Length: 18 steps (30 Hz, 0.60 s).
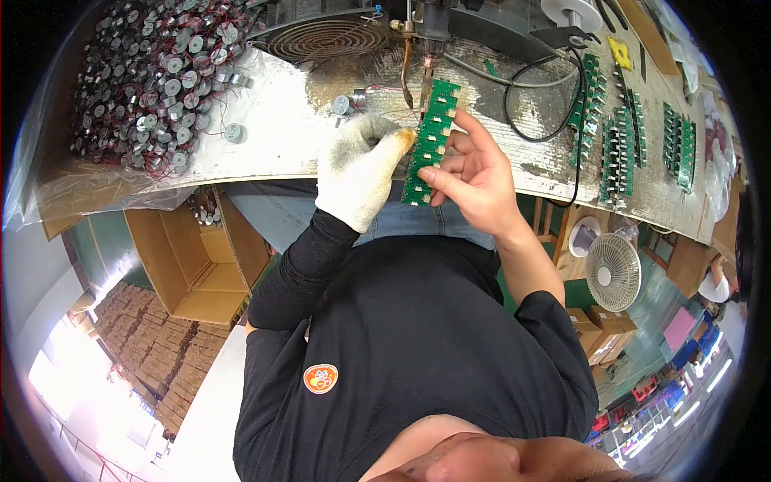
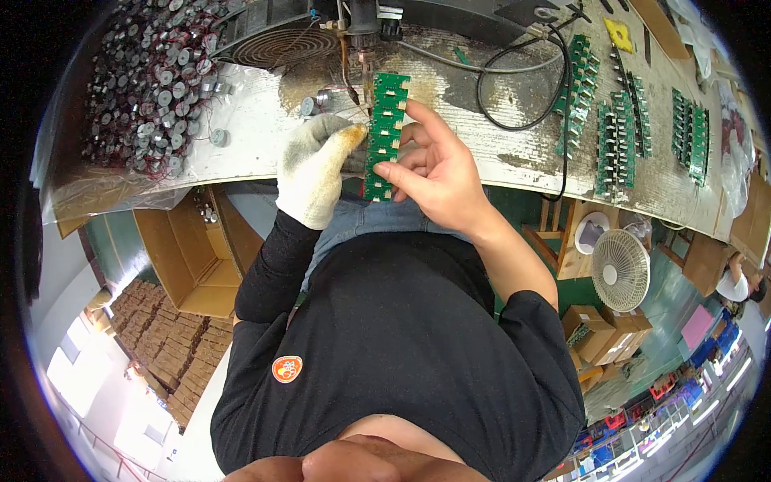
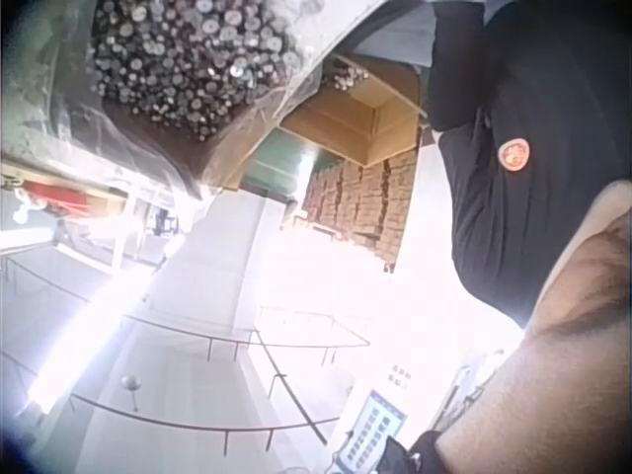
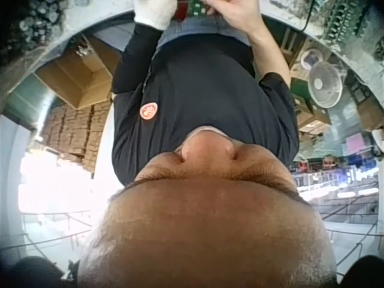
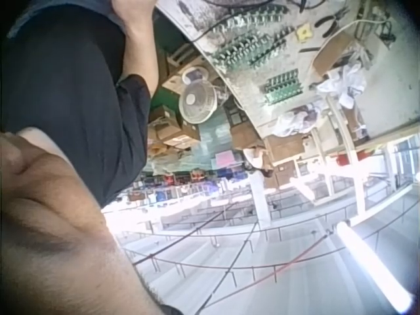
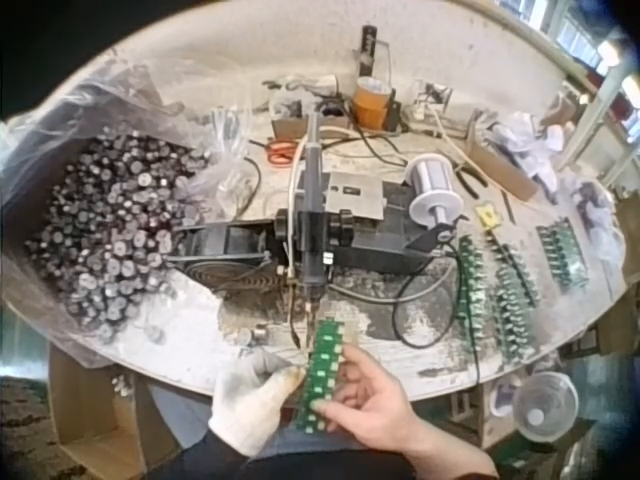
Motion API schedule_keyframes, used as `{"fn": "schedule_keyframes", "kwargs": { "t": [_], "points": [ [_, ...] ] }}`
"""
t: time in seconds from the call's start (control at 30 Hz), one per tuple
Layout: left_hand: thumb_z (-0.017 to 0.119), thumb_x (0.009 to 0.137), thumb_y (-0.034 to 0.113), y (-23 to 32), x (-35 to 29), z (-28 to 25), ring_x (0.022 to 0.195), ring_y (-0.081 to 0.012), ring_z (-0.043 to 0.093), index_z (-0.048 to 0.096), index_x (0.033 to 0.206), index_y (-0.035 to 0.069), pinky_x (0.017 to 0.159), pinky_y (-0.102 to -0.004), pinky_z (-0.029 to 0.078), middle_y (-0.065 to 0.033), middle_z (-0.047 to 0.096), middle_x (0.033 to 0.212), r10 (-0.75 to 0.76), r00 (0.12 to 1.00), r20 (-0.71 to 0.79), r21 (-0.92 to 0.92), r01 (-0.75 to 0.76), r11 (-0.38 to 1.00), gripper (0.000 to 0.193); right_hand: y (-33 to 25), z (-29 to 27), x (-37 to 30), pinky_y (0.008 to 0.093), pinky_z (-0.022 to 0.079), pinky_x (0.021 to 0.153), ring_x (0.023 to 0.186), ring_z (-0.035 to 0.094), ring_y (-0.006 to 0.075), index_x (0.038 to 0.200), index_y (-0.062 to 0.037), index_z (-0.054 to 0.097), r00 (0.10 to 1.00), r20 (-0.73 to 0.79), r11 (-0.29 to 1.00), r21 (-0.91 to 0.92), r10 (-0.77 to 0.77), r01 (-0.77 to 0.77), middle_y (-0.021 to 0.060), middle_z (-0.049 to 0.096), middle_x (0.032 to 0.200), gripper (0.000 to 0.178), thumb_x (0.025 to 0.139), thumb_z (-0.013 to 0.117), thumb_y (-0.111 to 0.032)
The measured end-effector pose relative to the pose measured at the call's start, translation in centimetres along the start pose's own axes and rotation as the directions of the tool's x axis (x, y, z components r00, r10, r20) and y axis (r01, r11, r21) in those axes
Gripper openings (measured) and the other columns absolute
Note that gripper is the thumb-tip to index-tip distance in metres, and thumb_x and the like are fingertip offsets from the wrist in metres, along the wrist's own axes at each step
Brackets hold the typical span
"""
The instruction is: The person solders wires from small motors onto a circuit board using a soldering iron and then places the finished board into a cardboard box.
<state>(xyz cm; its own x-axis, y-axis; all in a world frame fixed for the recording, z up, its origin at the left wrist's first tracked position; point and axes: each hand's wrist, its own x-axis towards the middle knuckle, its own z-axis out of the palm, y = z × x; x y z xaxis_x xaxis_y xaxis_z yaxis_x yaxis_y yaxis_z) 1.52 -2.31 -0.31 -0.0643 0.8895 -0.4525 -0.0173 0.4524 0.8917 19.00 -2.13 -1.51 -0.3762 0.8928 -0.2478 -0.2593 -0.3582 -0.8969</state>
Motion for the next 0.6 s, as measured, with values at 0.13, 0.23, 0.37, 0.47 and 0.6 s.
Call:
{"fn": "schedule_keyframes", "kwargs": {
  "t": [0.13, 0.23, 0.37, 0.47, 0.6],
  "points": [
    [0.060, 0.088, 0.013, 0.6, -0.2, 0.0, 0.071, -0.0108, 0.062, 0.062, 0.092, 0.000, 0.063, -0.0241, 0.050, -0.0050, 0.064, 0.082, 0.019, 1.000, -0.001, -0.003, -0.019, 1.000, 0.013, -0.3, 0.1, 0.1, 0.0240, 0.053, 0.052, 0.072, 0.063, 0.0153, 0.141, -0.0019, 0.025, 1.000, 0.012, 1.000, -0.008, -0.003, 0.003, 0.0160, 0.056, 0.106, 0.073, 0.081, 0.065, 0.007],
    [0.060, 0.088, 0.013, 0.9, -0.4, 0.1, 0.072, -0.0104, 0.062, 0.062, 0.093, 0.000, 0.063, -0.0239, 0.050, -0.0047, 0.064, 0.082, -0.030, 1.000, -0.001, -0.053, 0.030, 0.998, 0.014, -0.2, 0.1, 0.0, 0.0238, 0.053, 0.052, 0.072, 0.063, 0.0152, 0.141, -0.0021, 0.025, 1.000, 0.020, 1.000, -0.002, -0.024, 0.024, 0.0162, 0.056, 0.106, 0.073, 0.081, 0.065, 0.007],
    [0.063, 0.083, 0.014, 0.8, -0.4, 0.7, 0.065, -0.0109, 0.059, 0.066, 0.084, -0.004, 0.059, -0.0258, 0.046, -0.0071, 0.065, 0.071, 0.038, 0.996, -0.078, -0.135, -0.049, 0.990, 0.018, -0.3, 0.1, 0.0, 0.0237, 0.053, 0.053, 0.073, 0.063, 0.0150, 0.142, -0.0017, 0.025, 1.000, 0.016, 1.000, -0.018, -0.012, 0.013, 0.0168, 0.056, 0.106, 0.073, 0.081, 0.065, 0.007],
    [0.063, 0.083, 0.013, -0.2, -0.1, 0.5, 0.064, -0.0105, 0.058, 0.066, 0.083, -0.004, 0.058, -0.0256, 0.046, -0.0067, 0.064, 0.070, 0.061, 0.996, -0.069, -0.052, -0.065, 0.997, 0.017, 0.1, -0.1, -0.1, 0.0239, 0.053, 0.053, 0.073, 0.063, 0.0153, 0.142, -0.0007, 0.024, 1.000, 0.005, 1.000, -0.028, 0.010, -0.010, 0.0175, 0.056, 0.107, 0.073, 0.081, 0.065, 0.006],
    [0.062, 0.085, 0.013, -0.5, -0.2, 0.2, 0.066, -0.0104, 0.060, 0.064, 0.088, -0.001, 0.059, -0.0248, 0.048, -0.0055, 0.064, 0.075, 0.019, 0.999, -0.042, -0.031, -0.020, 0.999, 0.015, 0.0, 0.0, -0.2, 0.0242, 0.053, 0.053, 0.073, 0.063, 0.0158, 0.141, 0.0000, 0.024, 1.000, 0.008, 0.999, -0.048, 0.019, -0.019, 0.0180, 0.056, 0.106, 0.074, 0.081, 0.065, 0.006]
  ]
}}
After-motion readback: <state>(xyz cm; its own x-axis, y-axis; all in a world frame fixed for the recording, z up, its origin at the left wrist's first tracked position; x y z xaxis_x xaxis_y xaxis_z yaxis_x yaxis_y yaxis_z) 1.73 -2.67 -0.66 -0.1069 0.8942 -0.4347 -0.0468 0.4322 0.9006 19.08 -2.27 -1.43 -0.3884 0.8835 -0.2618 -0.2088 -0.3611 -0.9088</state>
